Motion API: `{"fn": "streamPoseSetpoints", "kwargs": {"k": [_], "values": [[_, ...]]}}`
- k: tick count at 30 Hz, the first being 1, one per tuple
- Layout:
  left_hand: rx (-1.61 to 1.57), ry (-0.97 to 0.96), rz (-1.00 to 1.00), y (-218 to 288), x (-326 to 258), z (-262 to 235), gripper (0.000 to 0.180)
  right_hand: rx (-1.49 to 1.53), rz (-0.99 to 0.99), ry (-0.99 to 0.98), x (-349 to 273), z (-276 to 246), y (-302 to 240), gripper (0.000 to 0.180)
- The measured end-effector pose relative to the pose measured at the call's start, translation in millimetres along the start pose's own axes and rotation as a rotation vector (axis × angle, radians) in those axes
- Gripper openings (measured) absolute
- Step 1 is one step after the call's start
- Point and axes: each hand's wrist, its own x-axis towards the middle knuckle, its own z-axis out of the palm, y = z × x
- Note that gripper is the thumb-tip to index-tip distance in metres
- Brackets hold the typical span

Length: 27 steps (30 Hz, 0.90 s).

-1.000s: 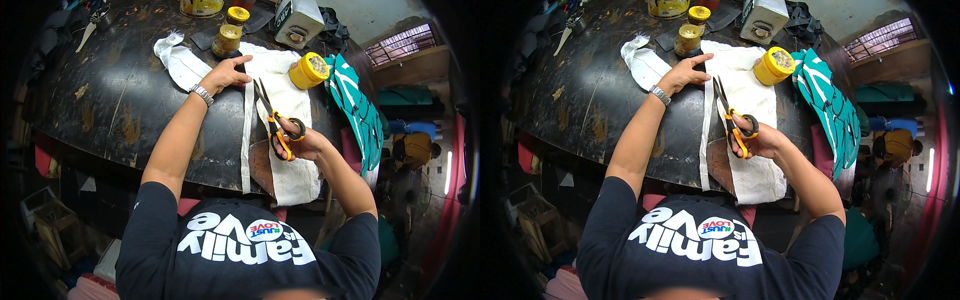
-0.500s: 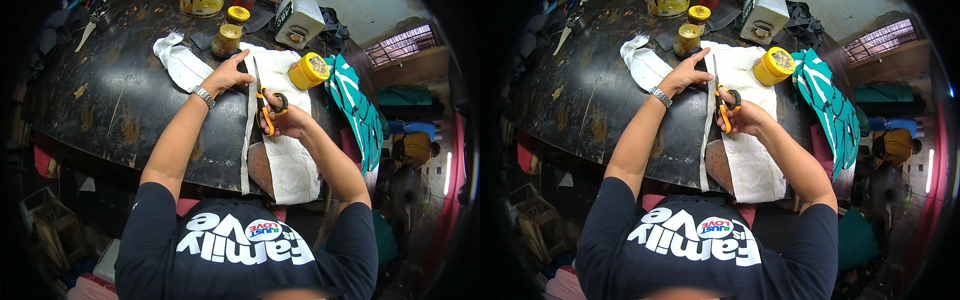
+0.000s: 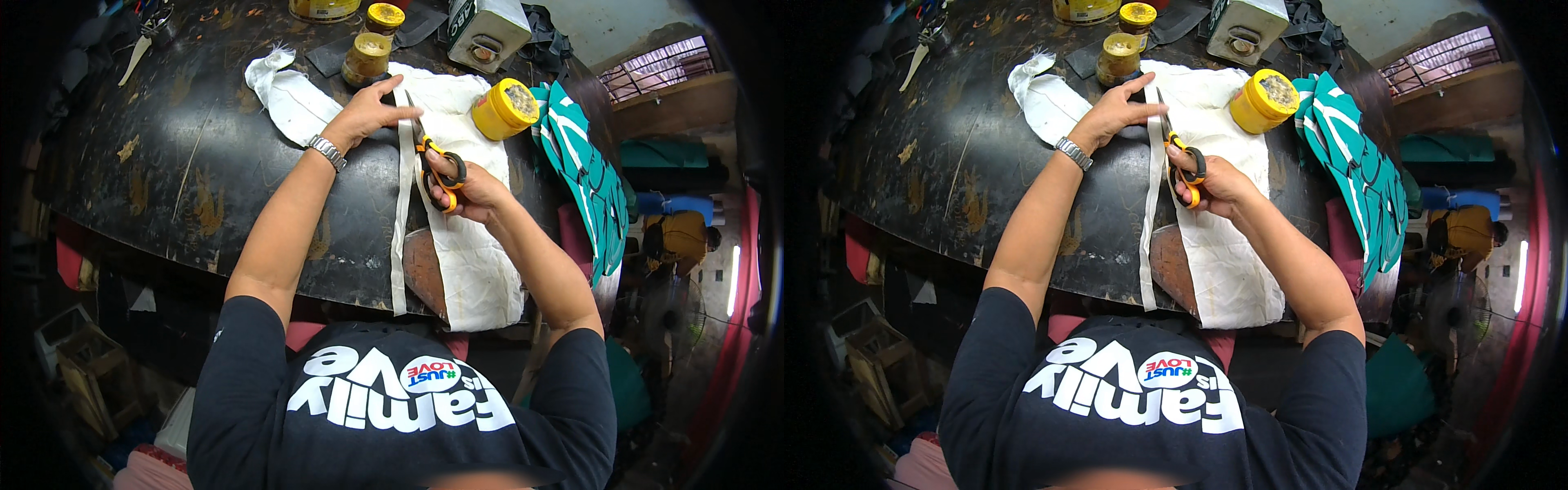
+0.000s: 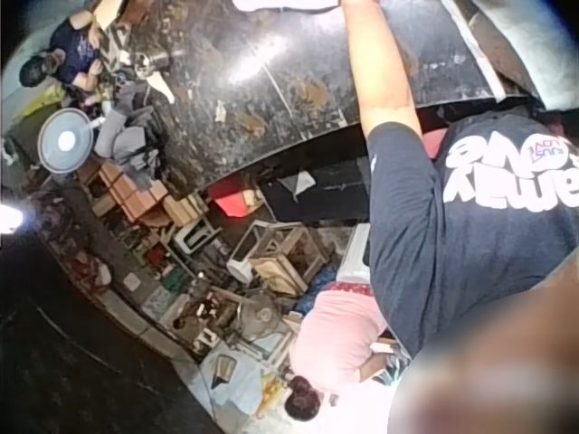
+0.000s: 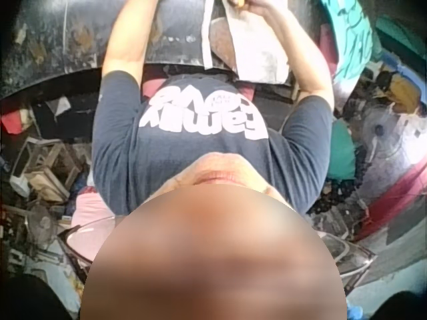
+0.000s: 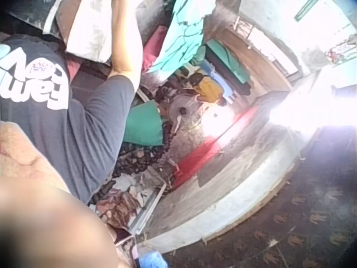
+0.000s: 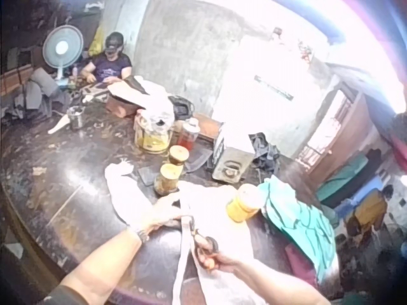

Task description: The person applies white tape to green foam pieces, trims the tape with scissors, and uses a hammer to press the tape into place. They then cut strips from a white fabric and continue assembling the foam parts with the tape.

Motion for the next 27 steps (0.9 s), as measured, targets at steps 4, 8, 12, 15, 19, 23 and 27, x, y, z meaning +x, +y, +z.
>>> {"fn": "streamPoseSetpoints", "kwargs": {"k": [4,8,12,15,19,23,27], "values": [[-0.083,0.238,0.080,-11.8,13.0,3.4,0.043,0.020,0.087,-0.110,-7.4,-3.9,-7.7,0.062],[-0.042,0.266,0.137,-20.2,18.2,3.1,0.033,-0.022,0.112,-0.115,-8.7,-5.0,-14.9,0.066],[-0.180,0.314,0.181,-16.8,19.0,3.6,0.033,-0.008,0.115,-0.102,-8.2,-6.9,-16.9,0.062],[-0.290,0.324,0.103,-10.5,16.9,1.7,0.038,-0.016,0.115,-0.129,-7.6,-8.6,-17.1,0.065],[-0.292,0.246,-0.017,-2.9,16.2,1.3,0.046,-0.025,0.101,-0.051,-2.9,-8.7,-20.3,0.069],[-0.163,0.186,0.054,2.4,16.6,2.9,0.059,-0.044,0.106,-0.047,5.5,-9.8,-28.9,0.068],[-0.171,0.093,-0.053,6.3,12.9,4.8,0.081,-0.025,0.110,-0.035,10.3,-14.8,-32.6,0.068]]}}
